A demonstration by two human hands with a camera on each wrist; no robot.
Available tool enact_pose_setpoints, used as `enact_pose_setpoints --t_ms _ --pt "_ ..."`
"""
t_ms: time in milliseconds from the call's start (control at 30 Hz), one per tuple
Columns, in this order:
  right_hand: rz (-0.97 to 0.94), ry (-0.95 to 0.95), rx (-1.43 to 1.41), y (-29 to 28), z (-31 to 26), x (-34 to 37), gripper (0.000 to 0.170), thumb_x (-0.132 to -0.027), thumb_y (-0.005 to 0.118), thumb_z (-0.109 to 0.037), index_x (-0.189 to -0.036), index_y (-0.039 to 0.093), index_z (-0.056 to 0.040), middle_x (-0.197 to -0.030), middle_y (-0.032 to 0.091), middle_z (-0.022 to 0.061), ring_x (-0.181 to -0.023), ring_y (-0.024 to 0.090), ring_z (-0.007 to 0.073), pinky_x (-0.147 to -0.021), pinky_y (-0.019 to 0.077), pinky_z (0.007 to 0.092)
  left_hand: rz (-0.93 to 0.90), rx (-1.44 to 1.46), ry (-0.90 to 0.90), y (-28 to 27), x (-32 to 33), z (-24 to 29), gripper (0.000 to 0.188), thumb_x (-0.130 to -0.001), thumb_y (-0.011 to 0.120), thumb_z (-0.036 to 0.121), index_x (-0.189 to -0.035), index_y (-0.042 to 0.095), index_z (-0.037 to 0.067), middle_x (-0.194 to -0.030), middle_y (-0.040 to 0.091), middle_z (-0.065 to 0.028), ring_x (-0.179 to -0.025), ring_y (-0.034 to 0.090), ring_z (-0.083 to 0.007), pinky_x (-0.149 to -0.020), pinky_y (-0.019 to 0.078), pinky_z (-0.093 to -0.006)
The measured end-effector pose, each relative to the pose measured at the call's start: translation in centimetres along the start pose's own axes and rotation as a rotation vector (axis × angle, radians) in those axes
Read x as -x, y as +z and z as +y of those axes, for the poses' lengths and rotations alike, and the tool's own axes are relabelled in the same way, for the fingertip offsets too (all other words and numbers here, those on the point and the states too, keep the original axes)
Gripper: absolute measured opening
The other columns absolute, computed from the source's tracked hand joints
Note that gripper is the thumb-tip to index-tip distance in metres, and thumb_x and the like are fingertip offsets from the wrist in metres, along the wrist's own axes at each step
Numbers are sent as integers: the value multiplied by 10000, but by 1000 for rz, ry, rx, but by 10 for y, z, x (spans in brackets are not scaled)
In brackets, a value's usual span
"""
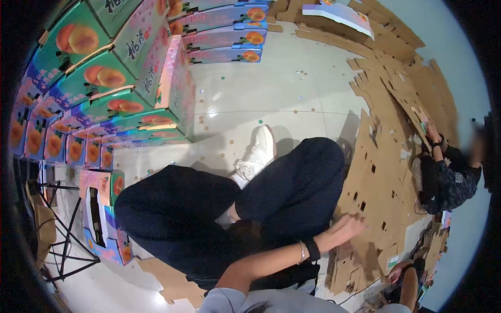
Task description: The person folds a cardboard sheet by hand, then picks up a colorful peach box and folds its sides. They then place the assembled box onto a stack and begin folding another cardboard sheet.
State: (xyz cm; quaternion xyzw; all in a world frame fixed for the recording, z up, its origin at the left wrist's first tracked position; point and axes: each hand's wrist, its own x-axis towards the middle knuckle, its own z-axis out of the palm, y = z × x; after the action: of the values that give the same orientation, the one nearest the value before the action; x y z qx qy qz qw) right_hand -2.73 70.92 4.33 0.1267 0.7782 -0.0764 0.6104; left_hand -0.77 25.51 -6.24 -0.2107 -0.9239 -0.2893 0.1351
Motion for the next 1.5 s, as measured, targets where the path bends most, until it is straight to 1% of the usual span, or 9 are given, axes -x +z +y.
enact_pose_setpoints --t_ms 200,267,567,867,933,1067,1200,1367,1500 --pt "-502 -889 876 -81 -53 -24 344 -842 665 -213 -1105 607 1 -973 665 57 -844 632 151 -776 498 294 437 -254 57 -123 -48 -66 160 -712 556 120 -863 550 69 -859 555 -74 -874 558 -260 -716 499 -379" --pt "-320 -232 293 -36 -145 -4 342 -842 672 -227 -1075 601 12 -944 658 78 -838 627 158 -773 499 298 395 -37 47 -174 -33 -103 146 -722 545 100 -858 575 56 -859 550 -106 -891 565 -281 -711 518 -351" --pt "-388 -616 -143 9 -328 13 329 -861 636 -321 -943 576 -8 -787 628 46 -701 610 110 -632 469 233 105 96 -92 -129 44 -83 678 -691 595 -12 -1340 426 84 -1350 380 -171 -1169 424 -328 -939 359 -403" --pt "-581 -837 176 116 -355 36 210 -946 543 -233 -980 653 -57 -749 630 3 -668 599 112 -632 478 265 127 159 -60 -83 21 -90 498 -717 574 -22 -1207 536 62 -1299 433 -172 -1143 454 -321 -946 371 -397" --pt "-123 -1085 927 150 -378 56 136 -912 566 -177 -955 654 -81 -740 625 39 -641 597 203 -608 476 310 140 198 -48 -88 30 -86 411 -712 580 -14 -1119 580 43 -1236 489 -153 -1137 468 -302 -950 368 -385" --pt "349 -1608 474 148 -435 83 86 -836 628 -165 -830 613 -81 -742 615 62 -641 584 283 -595 475 369 -32 1192 17 -75 79 -66 309 -847 592 100 -1147 588 26 -1100 611 -121 -1057 560 -275 -960 407 -396" --pt "630 -1261 -496 87 -438 54 281 -936 520 -263 -774 560 -37 -727 565 58 -668 550 155 -646 435 285 -682 1645 -178 -84 137 -17 258 -958 503 209 -1130 598 41 -1076 624 -104 -961 597 -248 -884 443 -361" --pt "891 -1104 -750 73 -364 -30 412 -987 387 -404 -759 499 -79 -665 471 12 -615 453 101 -586 366 269 -488 1282 -65 -90 168 -10 244 -952 523 226 -1107 594 51 -1038 629 -102 -944 605 -247 -855 470 -366" --pt "262 -753 -1031 171 -306 -105 424 -929 463 -465 -1020 594 -73 -893 628 28 -819 596 138 -694 453 268 -583 1364 -276 -88 151 -15 210 -939 550 206 -1058 579 35 -1067 605 -96 -940 609 -241 -812 491 -351"
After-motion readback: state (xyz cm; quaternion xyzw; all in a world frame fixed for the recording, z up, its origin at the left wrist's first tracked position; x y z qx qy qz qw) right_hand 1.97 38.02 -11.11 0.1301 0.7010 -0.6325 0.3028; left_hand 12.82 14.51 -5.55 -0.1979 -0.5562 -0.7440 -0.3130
